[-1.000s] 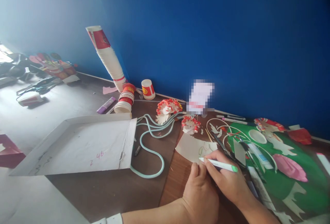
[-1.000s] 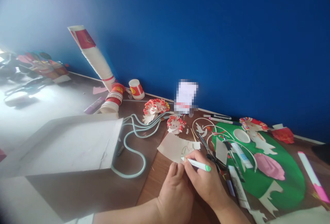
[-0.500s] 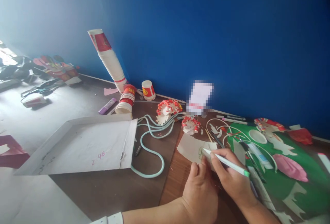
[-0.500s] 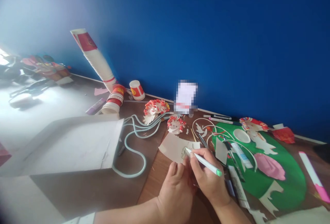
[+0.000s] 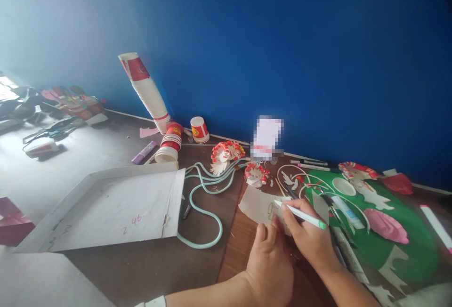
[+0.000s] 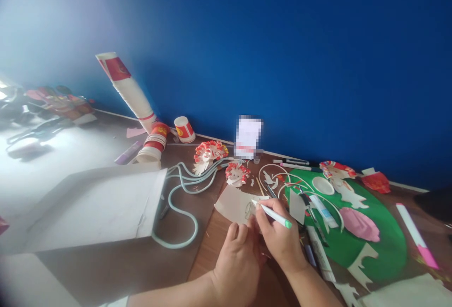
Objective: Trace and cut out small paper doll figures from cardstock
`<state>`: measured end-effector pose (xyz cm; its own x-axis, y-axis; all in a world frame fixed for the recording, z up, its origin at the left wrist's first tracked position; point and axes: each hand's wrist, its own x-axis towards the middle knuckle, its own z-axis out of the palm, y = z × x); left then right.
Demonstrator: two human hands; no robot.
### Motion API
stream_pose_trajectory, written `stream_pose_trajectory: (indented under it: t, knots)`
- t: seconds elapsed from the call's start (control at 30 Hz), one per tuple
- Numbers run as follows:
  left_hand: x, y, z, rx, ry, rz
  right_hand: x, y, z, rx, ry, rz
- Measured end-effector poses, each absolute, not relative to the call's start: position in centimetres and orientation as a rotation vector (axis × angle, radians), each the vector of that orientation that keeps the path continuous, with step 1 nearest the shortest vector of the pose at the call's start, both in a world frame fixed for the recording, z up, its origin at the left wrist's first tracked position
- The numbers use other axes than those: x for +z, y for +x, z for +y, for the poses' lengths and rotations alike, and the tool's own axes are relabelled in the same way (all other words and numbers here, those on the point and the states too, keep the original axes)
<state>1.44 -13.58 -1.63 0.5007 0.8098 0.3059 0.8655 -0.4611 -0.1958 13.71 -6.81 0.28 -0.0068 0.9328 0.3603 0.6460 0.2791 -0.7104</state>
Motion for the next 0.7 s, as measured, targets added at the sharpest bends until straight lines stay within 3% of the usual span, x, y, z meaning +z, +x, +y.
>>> stream_pose_trajectory:
  t: [0.7]
  knots:
    - [-1.29, 1.53, -13.29, -0.31, -2.417, -1.434, -0.46, 13.9, -5.88, 0.294, -1.567, -1.735]
